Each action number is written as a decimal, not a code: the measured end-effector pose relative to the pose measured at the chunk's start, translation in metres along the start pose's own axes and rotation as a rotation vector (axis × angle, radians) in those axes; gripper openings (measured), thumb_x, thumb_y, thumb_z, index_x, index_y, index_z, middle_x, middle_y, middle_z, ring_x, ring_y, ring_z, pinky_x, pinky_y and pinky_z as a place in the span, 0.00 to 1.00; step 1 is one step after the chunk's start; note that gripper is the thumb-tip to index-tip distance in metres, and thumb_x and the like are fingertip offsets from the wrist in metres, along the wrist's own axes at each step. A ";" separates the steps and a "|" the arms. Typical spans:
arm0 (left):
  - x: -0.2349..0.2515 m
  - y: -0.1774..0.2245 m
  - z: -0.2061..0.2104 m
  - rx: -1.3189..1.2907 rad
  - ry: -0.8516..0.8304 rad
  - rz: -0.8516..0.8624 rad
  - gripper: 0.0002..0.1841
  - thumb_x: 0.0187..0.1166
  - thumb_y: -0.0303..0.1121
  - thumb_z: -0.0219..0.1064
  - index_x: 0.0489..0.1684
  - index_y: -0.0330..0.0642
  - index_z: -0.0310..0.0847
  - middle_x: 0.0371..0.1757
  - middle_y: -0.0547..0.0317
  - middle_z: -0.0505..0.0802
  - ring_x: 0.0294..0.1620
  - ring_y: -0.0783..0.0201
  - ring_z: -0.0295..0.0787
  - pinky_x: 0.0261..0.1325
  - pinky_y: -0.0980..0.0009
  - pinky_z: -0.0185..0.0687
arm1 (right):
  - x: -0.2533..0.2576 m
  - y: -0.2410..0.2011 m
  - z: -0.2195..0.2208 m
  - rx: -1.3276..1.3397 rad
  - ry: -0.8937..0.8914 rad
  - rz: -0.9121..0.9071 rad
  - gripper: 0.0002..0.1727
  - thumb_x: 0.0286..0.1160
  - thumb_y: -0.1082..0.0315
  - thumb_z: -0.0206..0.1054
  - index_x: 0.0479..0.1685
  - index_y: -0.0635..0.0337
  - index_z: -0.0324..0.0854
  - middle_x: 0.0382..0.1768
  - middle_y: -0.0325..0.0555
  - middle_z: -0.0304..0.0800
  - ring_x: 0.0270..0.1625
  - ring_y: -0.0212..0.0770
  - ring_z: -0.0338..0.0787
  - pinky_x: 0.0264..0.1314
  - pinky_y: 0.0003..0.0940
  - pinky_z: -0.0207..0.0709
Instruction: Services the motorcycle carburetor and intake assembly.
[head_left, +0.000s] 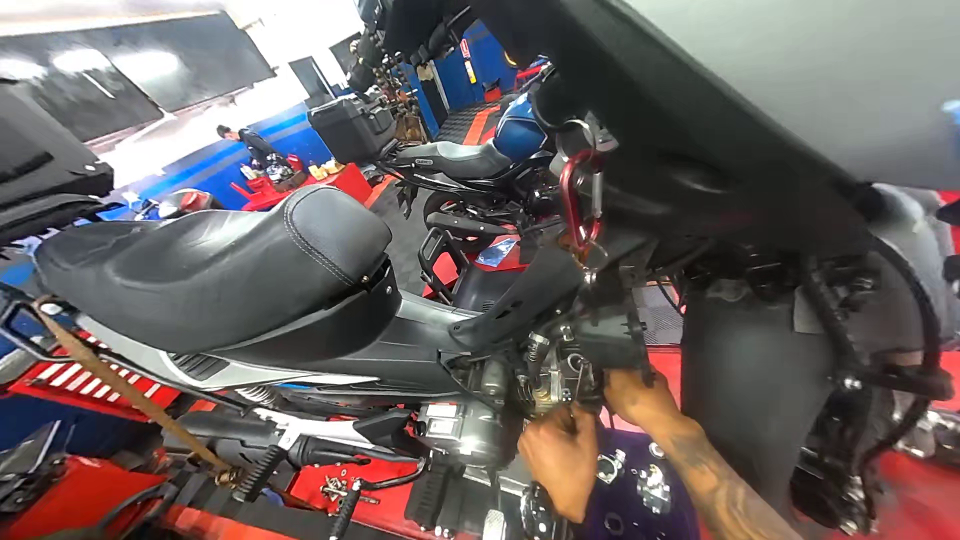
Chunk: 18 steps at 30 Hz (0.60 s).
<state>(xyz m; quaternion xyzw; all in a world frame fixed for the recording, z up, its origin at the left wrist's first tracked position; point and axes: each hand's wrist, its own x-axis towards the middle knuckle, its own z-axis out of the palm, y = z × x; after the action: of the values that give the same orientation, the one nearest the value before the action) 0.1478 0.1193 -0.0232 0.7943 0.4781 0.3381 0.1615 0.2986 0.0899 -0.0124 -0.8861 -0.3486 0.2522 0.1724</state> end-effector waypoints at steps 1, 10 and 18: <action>0.001 0.000 0.000 -0.001 0.010 0.009 0.24 0.71 0.49 0.64 0.00 0.54 0.69 0.05 0.71 0.73 0.09 0.67 0.72 0.15 0.59 0.66 | 0.000 -0.001 -0.001 -0.018 -0.012 -0.003 0.20 0.83 0.58 0.61 0.63 0.60 0.86 0.62 0.62 0.88 0.69 0.61 0.84 0.75 0.63 0.70; 0.018 0.011 -0.013 -0.016 -0.073 -0.012 0.24 0.73 0.48 0.64 0.04 0.50 0.75 0.09 0.65 0.79 0.13 0.63 0.81 0.19 0.55 0.75 | -0.022 -0.016 -0.019 -0.098 -0.065 -0.047 0.25 0.85 0.57 0.59 0.71 0.64 0.81 0.70 0.67 0.83 0.76 0.64 0.80 0.80 0.64 0.65; 0.005 0.007 -0.009 -0.042 -0.116 0.070 0.24 0.78 0.45 0.63 0.06 0.45 0.78 0.11 0.59 0.84 0.16 0.57 0.85 0.21 0.51 0.77 | -0.003 0.008 0.006 -0.106 0.016 -0.114 0.25 0.82 0.55 0.60 0.61 0.70 0.85 0.62 0.74 0.86 0.71 0.73 0.82 0.72 0.74 0.68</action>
<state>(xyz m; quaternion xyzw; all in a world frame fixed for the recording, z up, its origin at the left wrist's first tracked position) 0.1474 0.1194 -0.0104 0.8253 0.4327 0.3069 0.1936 0.2978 0.0827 -0.0201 -0.8747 -0.4098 0.2161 0.1421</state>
